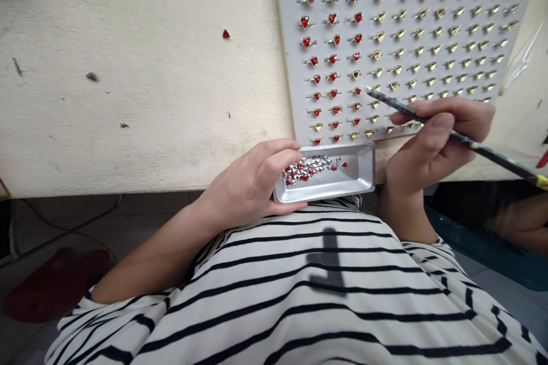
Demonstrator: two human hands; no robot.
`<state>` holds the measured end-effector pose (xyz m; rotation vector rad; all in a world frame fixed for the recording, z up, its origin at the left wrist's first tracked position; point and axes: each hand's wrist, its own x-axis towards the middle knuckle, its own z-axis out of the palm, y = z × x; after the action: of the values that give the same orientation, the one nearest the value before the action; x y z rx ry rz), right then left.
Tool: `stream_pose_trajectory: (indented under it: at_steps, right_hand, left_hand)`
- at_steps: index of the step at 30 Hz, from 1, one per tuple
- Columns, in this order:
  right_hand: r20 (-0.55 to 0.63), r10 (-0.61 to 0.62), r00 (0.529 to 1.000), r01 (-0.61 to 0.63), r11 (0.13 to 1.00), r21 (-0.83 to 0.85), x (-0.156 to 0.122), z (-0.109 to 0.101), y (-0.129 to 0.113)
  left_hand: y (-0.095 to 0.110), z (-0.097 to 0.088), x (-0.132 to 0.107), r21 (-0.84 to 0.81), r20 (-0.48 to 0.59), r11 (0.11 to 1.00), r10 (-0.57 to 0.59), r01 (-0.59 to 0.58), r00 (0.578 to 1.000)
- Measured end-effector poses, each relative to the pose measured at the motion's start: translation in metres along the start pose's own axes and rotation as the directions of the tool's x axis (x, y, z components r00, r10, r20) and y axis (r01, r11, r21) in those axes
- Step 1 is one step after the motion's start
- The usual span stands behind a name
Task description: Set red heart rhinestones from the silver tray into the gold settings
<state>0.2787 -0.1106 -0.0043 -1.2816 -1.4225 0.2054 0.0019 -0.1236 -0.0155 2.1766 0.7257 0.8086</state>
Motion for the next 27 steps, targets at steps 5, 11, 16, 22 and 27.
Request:
stream_pose_trajectory:
  at_steps: [5,11,16,22,27]
  right_hand:
    - [-0.023,0.019,1.0,-0.02,0.999,-0.04,-0.0001,-0.0013,-0.0022]
    - [-0.012,0.015,1.0,-0.015,1.0,-0.027,-0.0015,-0.0038,-0.0036]
    - [-0.01,0.025,1.0,-0.025,0.999,-0.042,-0.002,-0.0032,-0.0052]
    - [-0.016,0.029,0.999,-0.03,0.998,-0.055,-0.0015,-0.0024,-0.006]
    - [-0.108,-0.031,0.994,0.034,0.999,0.023,-0.0001,-0.0015,-0.0012]
  left_hand:
    - [-0.0005,0.0001,-0.0005,0.012,-0.01,1.0,0.014,-0.014,1.0]
    - [-0.0006,0.0001,0.0001,0.014,-0.016,1.0,0.02,-0.019,1.0]
    - [0.0,-0.0003,0.001,0.012,-0.015,1.0,0.022,-0.021,1.0]
    - [0.0,-0.0002,0.0004,-0.005,-0.012,1.0,-0.002,0.002,1.0]
    - [0.0007,-0.0008,-0.0002,-0.02,0.002,1.0,-0.023,0.023,1.0]
